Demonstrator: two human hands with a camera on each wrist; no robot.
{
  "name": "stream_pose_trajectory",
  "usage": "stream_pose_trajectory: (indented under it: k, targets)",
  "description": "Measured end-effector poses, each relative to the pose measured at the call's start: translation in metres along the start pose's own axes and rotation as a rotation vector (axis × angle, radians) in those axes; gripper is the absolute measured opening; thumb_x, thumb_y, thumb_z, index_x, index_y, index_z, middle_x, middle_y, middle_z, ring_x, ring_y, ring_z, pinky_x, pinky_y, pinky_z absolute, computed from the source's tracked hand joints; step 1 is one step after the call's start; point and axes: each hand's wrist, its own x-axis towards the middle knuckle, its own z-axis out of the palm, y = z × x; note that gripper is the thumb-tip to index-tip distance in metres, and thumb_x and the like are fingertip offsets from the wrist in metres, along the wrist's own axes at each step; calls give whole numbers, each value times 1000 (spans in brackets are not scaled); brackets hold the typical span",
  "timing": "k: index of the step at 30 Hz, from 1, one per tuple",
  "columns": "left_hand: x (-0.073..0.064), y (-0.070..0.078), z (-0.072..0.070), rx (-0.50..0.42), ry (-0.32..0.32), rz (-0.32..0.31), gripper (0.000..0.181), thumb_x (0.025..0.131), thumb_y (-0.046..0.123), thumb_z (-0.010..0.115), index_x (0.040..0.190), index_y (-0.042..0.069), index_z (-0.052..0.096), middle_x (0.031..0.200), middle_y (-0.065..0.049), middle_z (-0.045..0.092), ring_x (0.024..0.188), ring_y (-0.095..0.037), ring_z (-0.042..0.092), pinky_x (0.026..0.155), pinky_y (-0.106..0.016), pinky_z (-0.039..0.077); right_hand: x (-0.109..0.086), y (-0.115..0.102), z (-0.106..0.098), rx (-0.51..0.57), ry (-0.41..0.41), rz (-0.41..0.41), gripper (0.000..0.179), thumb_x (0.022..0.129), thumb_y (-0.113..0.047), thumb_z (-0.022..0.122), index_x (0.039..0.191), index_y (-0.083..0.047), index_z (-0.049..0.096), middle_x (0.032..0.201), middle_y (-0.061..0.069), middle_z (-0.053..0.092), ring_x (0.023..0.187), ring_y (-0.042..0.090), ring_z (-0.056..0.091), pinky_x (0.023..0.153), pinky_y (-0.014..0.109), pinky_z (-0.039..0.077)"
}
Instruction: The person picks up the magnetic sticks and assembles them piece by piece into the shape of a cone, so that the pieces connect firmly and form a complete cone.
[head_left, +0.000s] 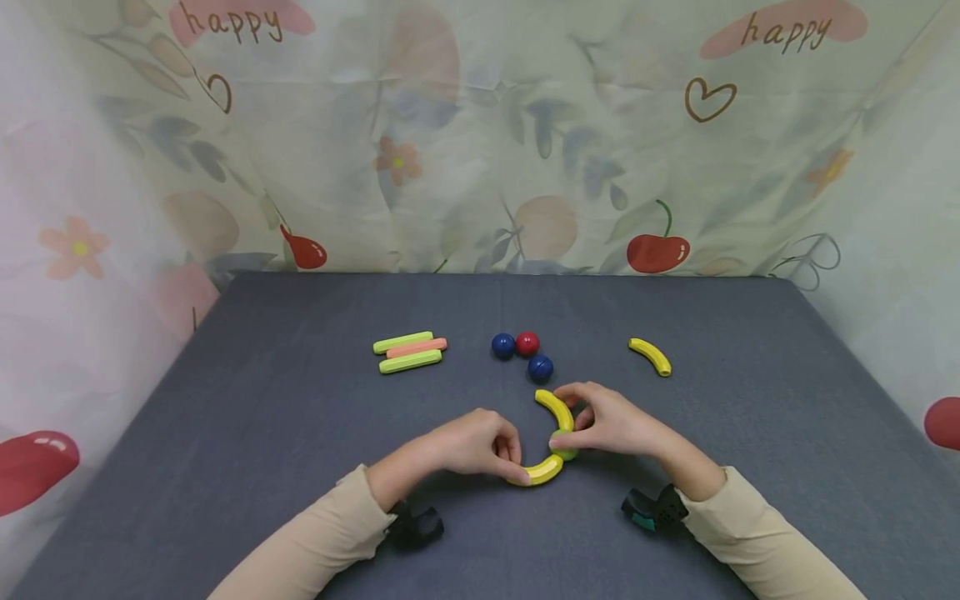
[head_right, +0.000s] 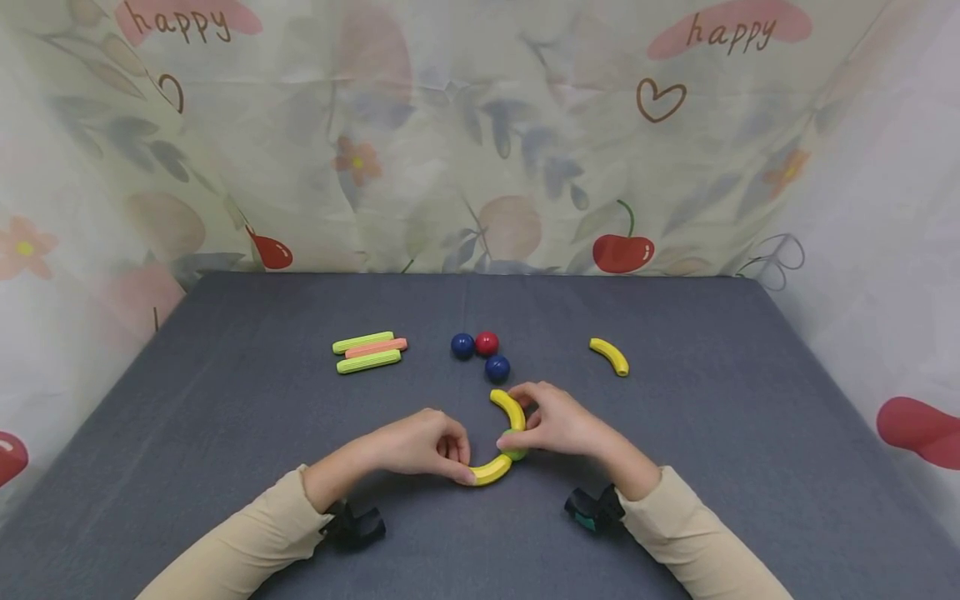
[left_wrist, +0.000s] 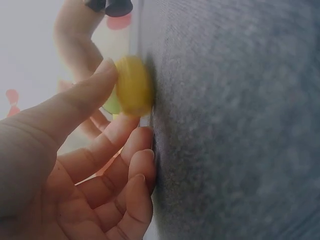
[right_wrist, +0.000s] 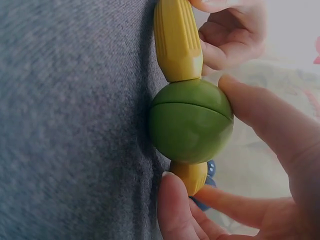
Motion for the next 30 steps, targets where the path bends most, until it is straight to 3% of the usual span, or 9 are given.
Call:
stream_pose_trajectory:
  k: [5, 14, 21, 25, 30]
  targets:
    - [0, -1, -6, -10, 44, -2, 19, 81, 32, 72, 81, 14, 68, 67, 7, 57, 57, -3, 47, 53, -14, 37, 1, 1, -4, -2, -26, -13, 67, 77, -35, 75, 130, -2, 49, 113, 16, 53, 84, 13, 58, 65, 23, 47]
    - [9, -11, -30, -19, 247, -54, 18, 86, 30, 67, 91, 13, 68, 77, 2, 62, 65, -9, 52, 59, -18, 44, 4, 5, -7, 54, -76, -21, 63, 80, -27, 73, 130, 2, 48, 121, 21, 54, 83, 13, 61, 62, 24, 48]
    - [22, -14, -42, -21, 366, -61, 21, 88, 28, 65, 100, 10, 65, 87, -4, 64, 68, -11, 53, 61, -19, 46, 5, 7, -9, 75, -94, -17, 60, 80, -26, 72, 128, 2, 50, 121, 20, 55, 83, 13, 62, 66, 26, 48]
    - [34, -15, -45, -27, 397, -68, 25, 88, 28, 64, 105, 10, 63, 89, -5, 64, 66, -12, 53, 59, -19, 45, 5, 7, -10, 71, -98, -14, 59, 80, -27, 72, 128, 1, 51, 118, 19, 56, 84, 13, 62, 70, 28, 49]
    - [48, -16, -45, -8, 388, -54, 27, 88, 26, 64, 110, 10, 63, 90, -6, 64, 65, -12, 52, 59, -18, 44, 5, 6, -10, 67, -105, -17, 58, 80, -26, 71, 128, 0, 51, 117, 18, 57, 83, 13, 61, 69, 28, 49]
